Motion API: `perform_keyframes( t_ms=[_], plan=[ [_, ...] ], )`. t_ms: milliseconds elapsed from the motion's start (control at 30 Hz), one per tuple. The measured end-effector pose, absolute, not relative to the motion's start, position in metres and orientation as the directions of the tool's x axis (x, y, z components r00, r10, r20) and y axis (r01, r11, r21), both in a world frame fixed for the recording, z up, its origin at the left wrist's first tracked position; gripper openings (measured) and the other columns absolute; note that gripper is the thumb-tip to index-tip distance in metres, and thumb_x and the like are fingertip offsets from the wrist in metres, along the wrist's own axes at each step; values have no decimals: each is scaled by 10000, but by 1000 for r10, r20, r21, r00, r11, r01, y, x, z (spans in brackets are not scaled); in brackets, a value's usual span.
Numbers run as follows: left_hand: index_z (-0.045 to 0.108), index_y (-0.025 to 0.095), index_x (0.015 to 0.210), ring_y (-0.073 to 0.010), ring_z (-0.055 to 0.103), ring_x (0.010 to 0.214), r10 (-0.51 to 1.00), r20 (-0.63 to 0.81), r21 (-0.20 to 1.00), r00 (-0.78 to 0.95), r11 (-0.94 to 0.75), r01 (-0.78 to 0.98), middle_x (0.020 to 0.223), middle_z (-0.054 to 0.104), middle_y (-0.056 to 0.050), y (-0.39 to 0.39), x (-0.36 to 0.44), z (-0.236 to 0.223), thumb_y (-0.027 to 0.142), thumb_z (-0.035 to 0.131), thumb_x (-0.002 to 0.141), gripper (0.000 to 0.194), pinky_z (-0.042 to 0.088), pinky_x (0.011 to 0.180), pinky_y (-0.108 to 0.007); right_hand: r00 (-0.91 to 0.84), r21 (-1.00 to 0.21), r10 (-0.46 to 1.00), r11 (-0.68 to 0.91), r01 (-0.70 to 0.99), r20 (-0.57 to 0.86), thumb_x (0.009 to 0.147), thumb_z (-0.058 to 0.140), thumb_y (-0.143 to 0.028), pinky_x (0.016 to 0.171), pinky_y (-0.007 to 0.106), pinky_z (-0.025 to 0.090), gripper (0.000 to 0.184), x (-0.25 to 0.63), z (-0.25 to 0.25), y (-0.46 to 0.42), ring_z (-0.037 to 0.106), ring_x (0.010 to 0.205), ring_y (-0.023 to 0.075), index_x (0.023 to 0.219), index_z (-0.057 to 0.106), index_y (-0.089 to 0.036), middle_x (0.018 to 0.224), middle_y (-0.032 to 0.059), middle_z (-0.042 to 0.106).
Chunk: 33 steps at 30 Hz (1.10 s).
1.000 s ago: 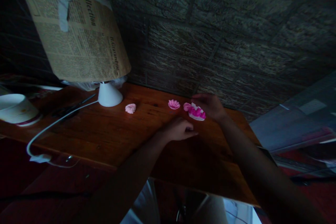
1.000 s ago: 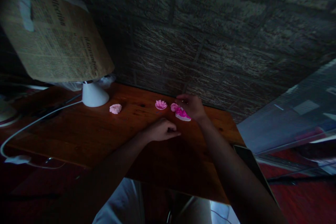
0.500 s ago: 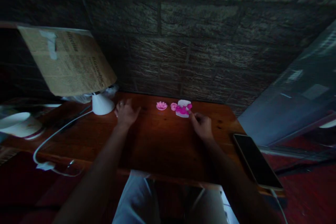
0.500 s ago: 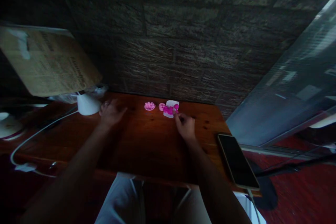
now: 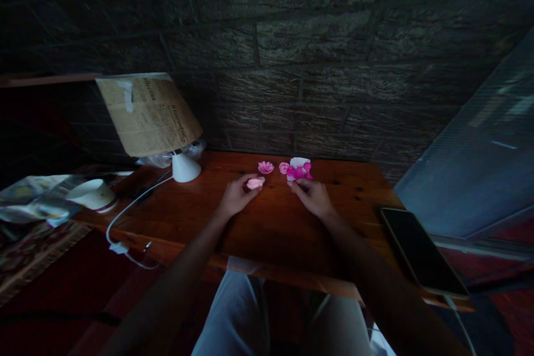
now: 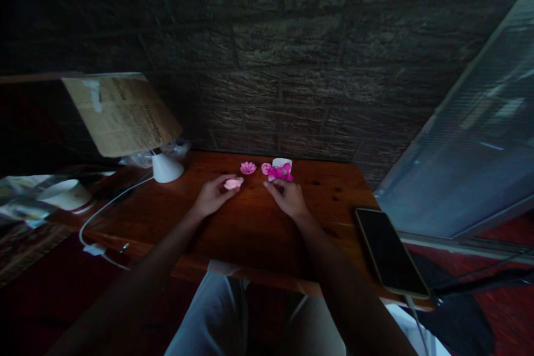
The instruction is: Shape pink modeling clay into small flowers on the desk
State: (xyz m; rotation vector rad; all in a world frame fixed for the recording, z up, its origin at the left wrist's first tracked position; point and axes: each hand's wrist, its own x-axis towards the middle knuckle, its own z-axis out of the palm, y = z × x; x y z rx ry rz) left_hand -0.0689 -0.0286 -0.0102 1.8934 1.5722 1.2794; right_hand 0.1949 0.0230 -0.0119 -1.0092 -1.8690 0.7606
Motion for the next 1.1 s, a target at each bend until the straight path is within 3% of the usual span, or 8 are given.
perform_keyframes(
  t_ms=[133, 267, 400, 533, 633, 800, 933, 1100],
  plan=[
    [706, 166, 1248, -247, 769, 1064, 862, 477, 712, 173, -494, 499, 1214, 791, -129, -28, -14, -13, 316, 732, 872, 406, 598, 981, -395, -407, -837, 826, 503, 216, 391, 896, 667, -523, 733, 296, 544, 390, 189, -16, 20, 707, 762, 183, 1087, 765, -197, 933, 58, 804],
    [680, 181, 1271, -229, 764, 1075, 852, 477, 760, 216, -523, 385, 1218, 786, -115, -33, 5, -20, 308, 762, 868, 430, 605, 969, -373, -511, -826, 758, 544, 150, 406, 874, 715, -436, 814, 313, 553, 307, 188, -19, 20, 739, 879, 200, 1049, 760, -188, 998, 68, 812],
    [688, 171, 1262, -237, 758, 1046, 885, 361, 839, 295, -446, 312, 1230, 774, -130, -24, -19, -14, 376, 844, 792, 536, 620, 910, -371, -526, -829, 764, 530, 180, 374, 897, 694, -405, 798, 313, 553, 268, 189, -18, 22, 738, 854, 196, 1028, 763, -181, 975, 69, 813],
    [740, 168, 1109, -247, 744, 1053, 924, 369, 868, -94, -307, 390, 1173, 783, -126, 19, -61, 3, 455, 722, 894, 359, 605, 921, -383, -535, -831, 779, 507, 230, 327, 909, 695, -418, 780, 309, 564, 268, 189, -15, 18, 742, 829, 195, 1013, 768, -182, 942, 63, 813],
    [746, 149, 1065, -270, 747, 1068, 909, 273, 903, -315, -129, 411, 1124, 794, -133, 59, -79, 5, 357, 788, 833, 314, 586, 982, -407, -541, -788, 776, 537, 301, 323, 915, 690, -433, 761, 318, 568, 277, 190, -13, 14, 743, 800, 204, 1006, 774, -186, 922, 68, 810],
    [762, 131, 1019, -274, 765, 1030, 949, 133, 922, -285, -13, 388, 1083, 809, -147, 93, -81, -14, 262, 787, 820, 239, 578, 1007, -434, -410, -723, 829, 542, 427, 379, 943, 651, -360, 814, 335, 593, 240, 194, 1, 20, 775, 884, 226, 1061, 783, -198, 1049, 107, 821],
    [780, 170, 1032, -253, 759, 1064, 968, 212, 914, -131, -149, 377, 1131, 813, -109, 96, -85, -29, 295, 787, 820, 247, 569, 1039, -427, -456, -619, 794, 603, 504, 402, 963, 581, -220, 886, 341, 582, 236, 175, 26, 50, 771, 912, 212, 1041, 804, -226, 1065, 88, 821],
    [790, 164, 1013, -245, 764, 1030, 948, 312, 890, -57, -271, 366, 1089, 821, -105, 95, -87, -34, 243, 719, 850, 195, 580, 1020, -435, -586, -541, 775, 606, 583, 237, 907, 558, -54, 895, 326, 555, 329, 123, 44, 100, 765, 992, 229, 1003, 818, -231, 1079, 70, 827]
  ],
)
